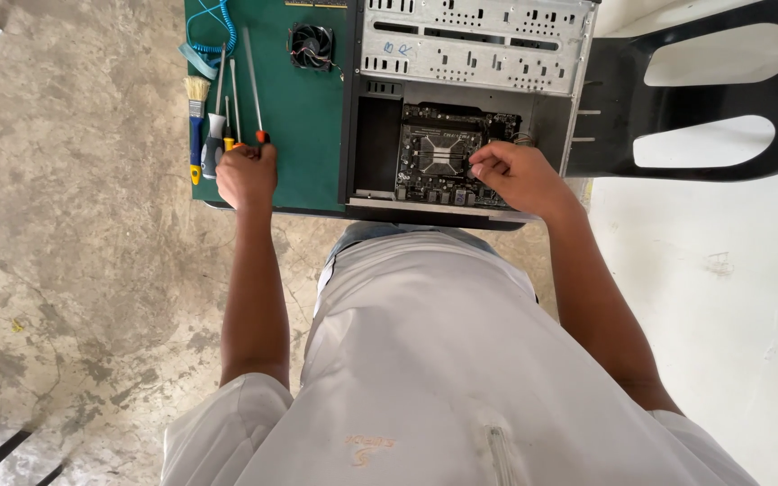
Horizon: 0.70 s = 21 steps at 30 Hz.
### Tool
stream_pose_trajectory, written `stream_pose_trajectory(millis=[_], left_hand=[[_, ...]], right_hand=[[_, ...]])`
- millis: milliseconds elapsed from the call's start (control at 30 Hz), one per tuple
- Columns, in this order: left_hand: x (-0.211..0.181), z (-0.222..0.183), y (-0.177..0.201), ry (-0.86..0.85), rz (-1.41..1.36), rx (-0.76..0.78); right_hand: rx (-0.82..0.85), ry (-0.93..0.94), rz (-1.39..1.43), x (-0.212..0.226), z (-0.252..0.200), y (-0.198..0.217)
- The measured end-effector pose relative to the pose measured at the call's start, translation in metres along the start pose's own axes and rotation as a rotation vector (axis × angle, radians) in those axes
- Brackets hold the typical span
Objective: Removing mounting screws from a motherboard and detaching the CPU cooler inside a computer case using a screwdriver.
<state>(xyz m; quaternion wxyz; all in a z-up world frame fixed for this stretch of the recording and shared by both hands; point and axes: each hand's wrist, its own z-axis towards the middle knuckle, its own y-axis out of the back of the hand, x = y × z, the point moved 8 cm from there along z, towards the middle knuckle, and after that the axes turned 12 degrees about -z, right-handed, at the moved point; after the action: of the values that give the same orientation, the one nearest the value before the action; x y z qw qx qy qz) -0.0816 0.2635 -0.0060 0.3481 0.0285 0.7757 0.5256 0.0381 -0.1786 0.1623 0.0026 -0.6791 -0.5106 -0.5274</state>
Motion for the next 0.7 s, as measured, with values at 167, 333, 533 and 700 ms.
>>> stream_pose_trajectory(millis=[167, 333, 533, 700], left_hand=[[-0.050, -0.027, 0.040, 0.036, -0.881, 0.083], [-0.186, -0.125, 0.096, 0.018, -1.214, 0.322], [-0.265, -0.226, 0.035, -0.114, -1.527, 1.071], [-0.298, -0.264, 0.038, -0.264, -1.430, 1.280]], right_hand=[[0.000, 0.050, 0.033, 0.039, -0.013, 0.005], [0.053, 0.247, 0.188, 0.101, -0.035, 0.004], [-0.486, 0.516, 0.097, 0.148, -0.071, 0.038], [-0.958, 0.611, -0.006, 0.117, -0.105, 0.079]])
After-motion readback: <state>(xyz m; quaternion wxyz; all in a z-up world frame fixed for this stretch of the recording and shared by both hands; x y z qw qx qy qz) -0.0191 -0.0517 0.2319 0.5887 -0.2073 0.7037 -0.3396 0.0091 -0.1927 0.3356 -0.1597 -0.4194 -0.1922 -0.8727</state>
